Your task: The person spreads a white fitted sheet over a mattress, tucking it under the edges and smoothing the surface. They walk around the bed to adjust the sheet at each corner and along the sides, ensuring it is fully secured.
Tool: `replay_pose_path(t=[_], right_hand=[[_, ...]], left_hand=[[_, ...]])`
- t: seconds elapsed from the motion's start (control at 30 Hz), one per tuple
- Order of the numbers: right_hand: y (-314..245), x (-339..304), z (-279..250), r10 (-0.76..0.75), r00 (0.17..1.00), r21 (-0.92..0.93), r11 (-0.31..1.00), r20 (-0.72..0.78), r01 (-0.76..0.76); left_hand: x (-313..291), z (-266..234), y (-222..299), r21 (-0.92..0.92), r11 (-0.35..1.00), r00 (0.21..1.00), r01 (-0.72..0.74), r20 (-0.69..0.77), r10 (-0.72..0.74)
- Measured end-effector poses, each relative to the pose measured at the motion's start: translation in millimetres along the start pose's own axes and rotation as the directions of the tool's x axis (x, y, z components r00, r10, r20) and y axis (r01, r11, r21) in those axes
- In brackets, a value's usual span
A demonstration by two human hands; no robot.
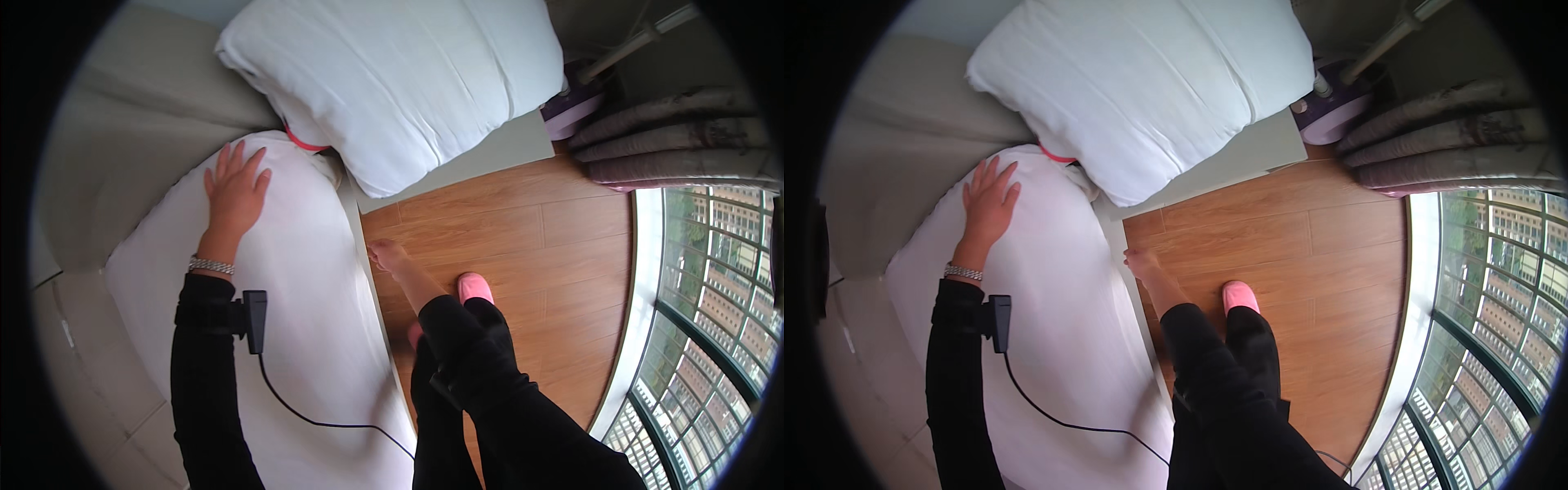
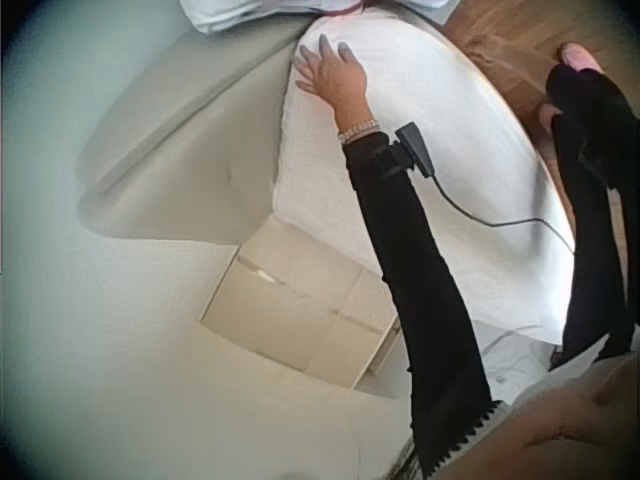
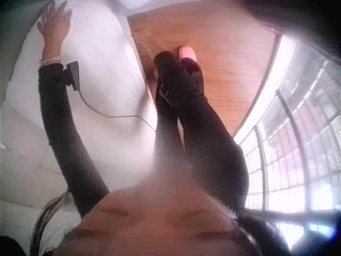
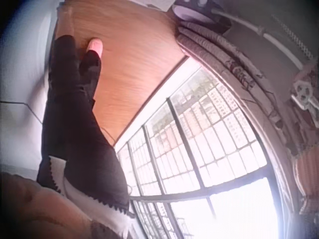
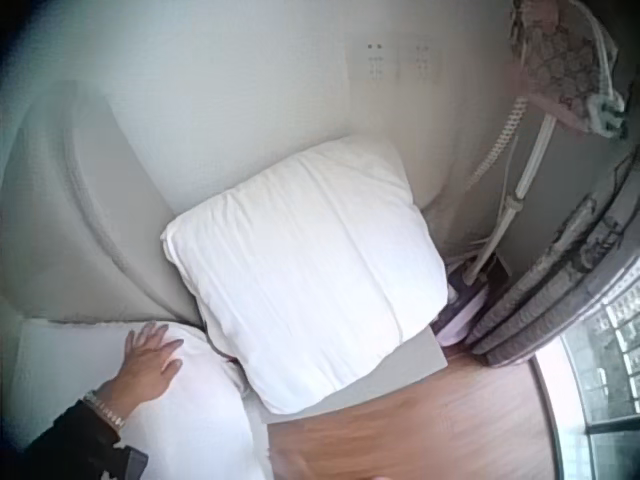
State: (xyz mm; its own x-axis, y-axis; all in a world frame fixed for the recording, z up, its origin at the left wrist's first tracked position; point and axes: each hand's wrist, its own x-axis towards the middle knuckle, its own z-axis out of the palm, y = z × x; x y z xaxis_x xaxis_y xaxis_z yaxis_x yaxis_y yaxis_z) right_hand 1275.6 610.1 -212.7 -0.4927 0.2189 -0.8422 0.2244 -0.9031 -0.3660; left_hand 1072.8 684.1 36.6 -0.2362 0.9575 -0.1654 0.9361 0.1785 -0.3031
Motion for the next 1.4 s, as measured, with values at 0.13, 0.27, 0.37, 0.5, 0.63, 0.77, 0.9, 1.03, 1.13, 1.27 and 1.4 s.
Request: replay_pose_path(t=[0.13, 0.27, 0.37, 0.5, 0.63, 0.77, 0.9, 1.03, 1.13, 1.27, 1.4], right_hand=[[-18.4, 25.3, 20.1, 0.044, 0.999, -0.002, 0.999, 0.032, -0.043], [-29.1, 31.3, 22.0, 0.209, 0.926, 0.041, 0.972, 0.313, -0.233], [-30.2, 32.9, 25.0, 0.159, 0.822, 0.045, 0.975, 0.547, -0.218], [-27.2, 46.4, 30.2, 0.038, 0.801, 0.343, 0.891, 0.598, -0.298], [-22.8, 67.3, 25.5, -0.237, 0.971, 0.566, 0.804, 0.027, 0.18], [-22.4, 82.7, 21.8, -0.356, 0.885, 0.687, 0.564, -0.299, 0.459], [-31.2, 94.7, 24.7, -0.497, 0.865, 0.898, 0.344, -0.073, 0.274], [-38.9, 108.6, 23.6, -0.482, 0.869, 0.882, 0.357, -0.108, 0.307], [-38.2, 114.7, 22.0, -0.473, 0.873, 0.871, 0.372, -0.12, 0.321], [-37.6, 115.7, 24.0, -0.465, 0.877, 0.859, 0.395, -0.118, 0.325], [-44.4, 118.6, 17.6, -0.45, 0.889, 0.846, 0.438, -0.087, 0.304]], left_hand=[[27.7, 18.9, -23.4, -0.034, 0.982, 0.98, -0.185, -0.075, 0.182], [31.1, 40.0, -33.1, -0.105, 0.947, 0.925, -0.305, -0.268, 0.268], [30.7, 48.2, -32.5, -0.105, 0.942, 0.915, -0.319, -0.294, 0.277], [34.0, 50.4, -29.8, -0.112, 0.938, 0.916, -0.329, -0.279, 0.288], [36.8, 52.1, -28.0, -0.131, 0.924, 0.904, -0.36, -0.291, 0.312], [36.5, 54.9, -26.7, -0.098, 0.925, 0.897, -0.366, -0.301, 0.323], [36.2, 54.7, -26.6, -0.113, 0.92, 0.896, -0.374, -0.301, 0.327], [35.6, 55.0, -27.6, -0.091, 0.925, 0.897, -0.369, -0.294, 0.329], [34.7, 56.8, -28.5, -0.083, 0.928, 0.898, -0.362, -0.299, 0.324], [34.0, 59.2, -29.3, -0.013, 0.937, 0.901, -0.349, -0.281, 0.332], [35.3, 61.0, -30.5, 0.007, 0.94, 0.906, -0.342, -0.263, 0.332]])
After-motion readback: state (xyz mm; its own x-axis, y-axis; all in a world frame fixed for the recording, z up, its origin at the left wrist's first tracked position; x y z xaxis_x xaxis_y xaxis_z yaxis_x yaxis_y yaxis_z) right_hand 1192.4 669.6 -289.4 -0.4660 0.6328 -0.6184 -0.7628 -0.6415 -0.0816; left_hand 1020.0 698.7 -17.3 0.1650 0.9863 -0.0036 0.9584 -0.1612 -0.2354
